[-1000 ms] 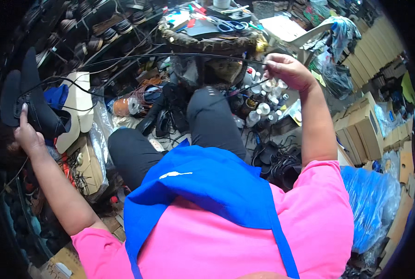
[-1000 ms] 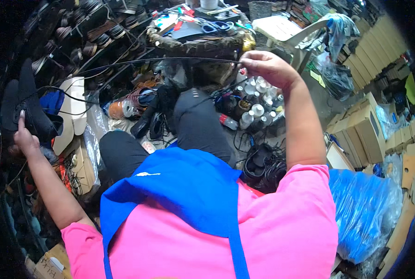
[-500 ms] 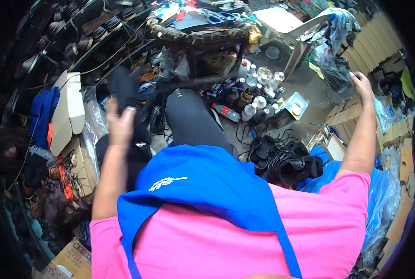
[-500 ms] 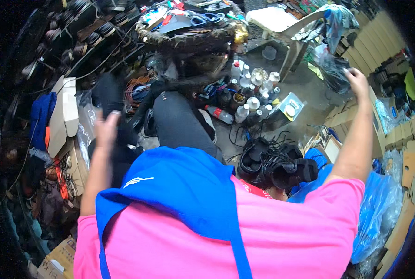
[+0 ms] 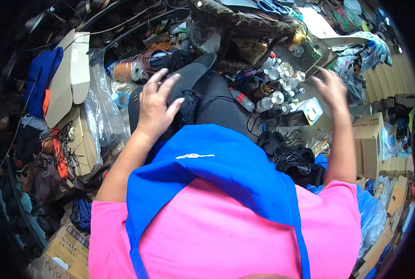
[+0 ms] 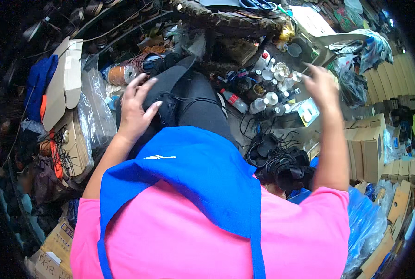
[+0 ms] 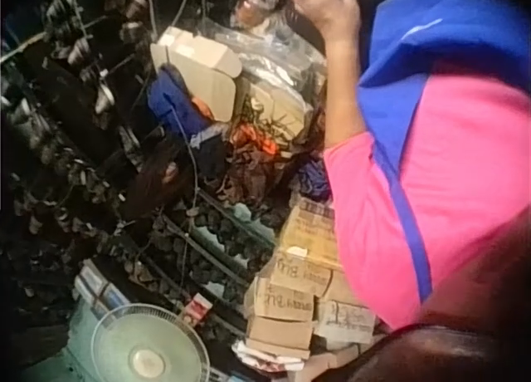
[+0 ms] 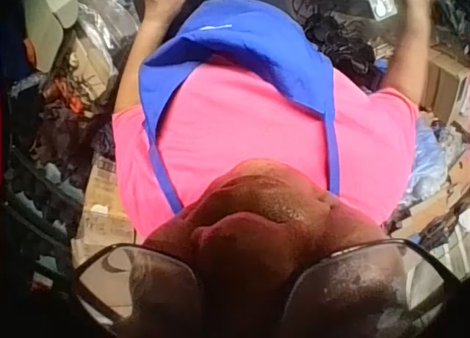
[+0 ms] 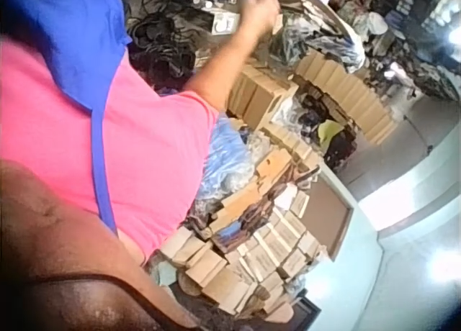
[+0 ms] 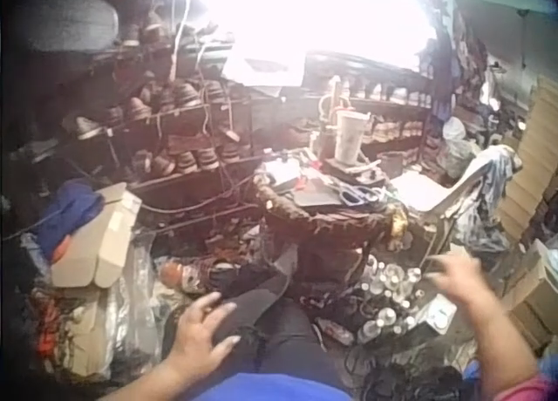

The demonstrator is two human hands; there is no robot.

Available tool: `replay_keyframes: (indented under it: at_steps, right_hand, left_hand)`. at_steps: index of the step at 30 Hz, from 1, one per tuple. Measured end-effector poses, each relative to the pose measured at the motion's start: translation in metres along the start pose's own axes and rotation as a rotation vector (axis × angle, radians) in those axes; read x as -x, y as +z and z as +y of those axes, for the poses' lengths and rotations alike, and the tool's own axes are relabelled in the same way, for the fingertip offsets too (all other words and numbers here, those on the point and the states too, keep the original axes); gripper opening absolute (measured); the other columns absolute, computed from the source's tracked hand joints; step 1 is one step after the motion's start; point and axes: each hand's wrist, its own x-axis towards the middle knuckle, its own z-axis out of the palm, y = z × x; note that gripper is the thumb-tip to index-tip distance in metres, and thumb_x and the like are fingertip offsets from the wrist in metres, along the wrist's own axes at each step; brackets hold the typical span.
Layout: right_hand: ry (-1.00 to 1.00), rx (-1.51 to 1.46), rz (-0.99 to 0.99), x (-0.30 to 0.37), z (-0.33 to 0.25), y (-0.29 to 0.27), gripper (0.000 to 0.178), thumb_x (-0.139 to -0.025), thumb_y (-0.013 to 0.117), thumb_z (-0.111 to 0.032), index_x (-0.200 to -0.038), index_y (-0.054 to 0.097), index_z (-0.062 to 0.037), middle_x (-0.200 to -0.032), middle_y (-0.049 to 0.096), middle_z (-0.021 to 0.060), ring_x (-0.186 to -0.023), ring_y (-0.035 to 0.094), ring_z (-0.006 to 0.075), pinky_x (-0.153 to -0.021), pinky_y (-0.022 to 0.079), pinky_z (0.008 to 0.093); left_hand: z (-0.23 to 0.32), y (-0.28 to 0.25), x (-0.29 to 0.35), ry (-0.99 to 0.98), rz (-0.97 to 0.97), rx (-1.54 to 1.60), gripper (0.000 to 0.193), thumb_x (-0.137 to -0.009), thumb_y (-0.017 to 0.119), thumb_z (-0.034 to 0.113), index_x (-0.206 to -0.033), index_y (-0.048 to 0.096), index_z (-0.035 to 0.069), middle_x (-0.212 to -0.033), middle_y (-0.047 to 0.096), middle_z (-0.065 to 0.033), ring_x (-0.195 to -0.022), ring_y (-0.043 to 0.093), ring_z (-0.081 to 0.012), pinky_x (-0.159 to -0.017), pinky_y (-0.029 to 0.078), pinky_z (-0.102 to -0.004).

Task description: Hand-stitch or repair a black shoe upper using a needle and thread.

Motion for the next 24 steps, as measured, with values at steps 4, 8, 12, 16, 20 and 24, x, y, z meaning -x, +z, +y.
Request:
replay_keyframes:
  at_steps: [4,8,12,16,20,24]
  right_hand:
    - [-0.459,-0.686,-0.051,0.012,-0.186,0.035,0.056,-0.081,0.068,-0.04,-0.131,0.052,-0.0212,-0.091,0.067,0.0156,-0.083,0.066,0.0259,-0.073,0.051,0.0395]
    - [-0.36,-0.638,-0.219,0.002,-0.247,0.063,0.047,-0.075,0.075,-0.037,-0.104,0.056,-0.0047,-0.076,0.062,0.0134,-0.074,0.062,0.0224,-0.067,0.048,0.0365]
    - [-0.371,-1.071,-0.47,-0.015,-0.237,0.088,0.041,-0.068,0.083,-0.029,-0.086,0.056,-0.0047,-0.067,0.055,0.0027,-0.064,0.052,0.0114,-0.057,0.043,0.0277]
    - [-0.35,-1.27,-0.612,-0.011,-0.23,0.086,0.036,-0.07,0.081,-0.021,-0.068,0.047,-0.0099,-0.063,0.046,-0.0046,-0.061,0.041,0.0059,-0.053,0.035,0.024]
    - [-0.259,-1.335,-0.664,-0.015,-0.211,0.099,0.033,-0.074,0.074,-0.009,-0.068,0.042,-0.0122,-0.064,0.05,-0.0036,-0.062,0.048,0.0057,-0.056,0.037,0.0218]
    - [-0.176,-1.346,-0.74,-0.022,-0.209,0.096,0.034,-0.073,0.074,-0.007,-0.067,0.04,-0.0124,-0.065,0.051,-0.002,-0.062,0.05,0.0073,-0.057,0.038,0.0217]
  left_hand:
    - [0.005,0.004,-0.018,0.147,-0.092,-0.156,0.032,-0.072,0.073,0.021,-0.103,0.066,0.02,-0.115,0.057,-0.0008,-0.112,0.047,-0.0264,-0.094,0.033,-0.0414]
    - [-0.007,0.012,-0.023,0.287,-0.239,-0.004,0.015,-0.074,0.069,0.016,-0.086,0.062,0.011,-0.098,0.061,0.0002,-0.104,0.052,-0.024,-0.088,0.037,-0.043]
    - [-0.006,-0.008,-0.018,0.34,-0.385,0.143,0.016,-0.076,0.068,0.018,-0.085,0.059,0.007,-0.113,0.056,-0.0062,-0.113,0.048,-0.0287,-0.094,0.037,-0.048]
    - [-0.004,-0.04,-0.016,0.395,-0.482,0.055,0.023,-0.08,0.066,0.027,-0.077,0.059,0.005,-0.124,0.052,-0.01,-0.119,0.044,-0.0332,-0.098,0.035,-0.0483]
    - [-0.021,-0.083,-0.029,0.259,-0.576,0.063,0.023,-0.079,0.067,0.023,-0.07,0.059,0.003,-0.116,0.058,-0.0104,-0.112,0.05,-0.0318,-0.096,0.037,-0.0442]
    - [-0.08,-0.105,-0.027,-0.157,-0.47,0.295,0.019,-0.08,0.065,0.015,-0.073,0.06,-0.001,-0.102,0.062,-0.0104,-0.092,0.058,-0.0248,-0.084,0.044,-0.0333]
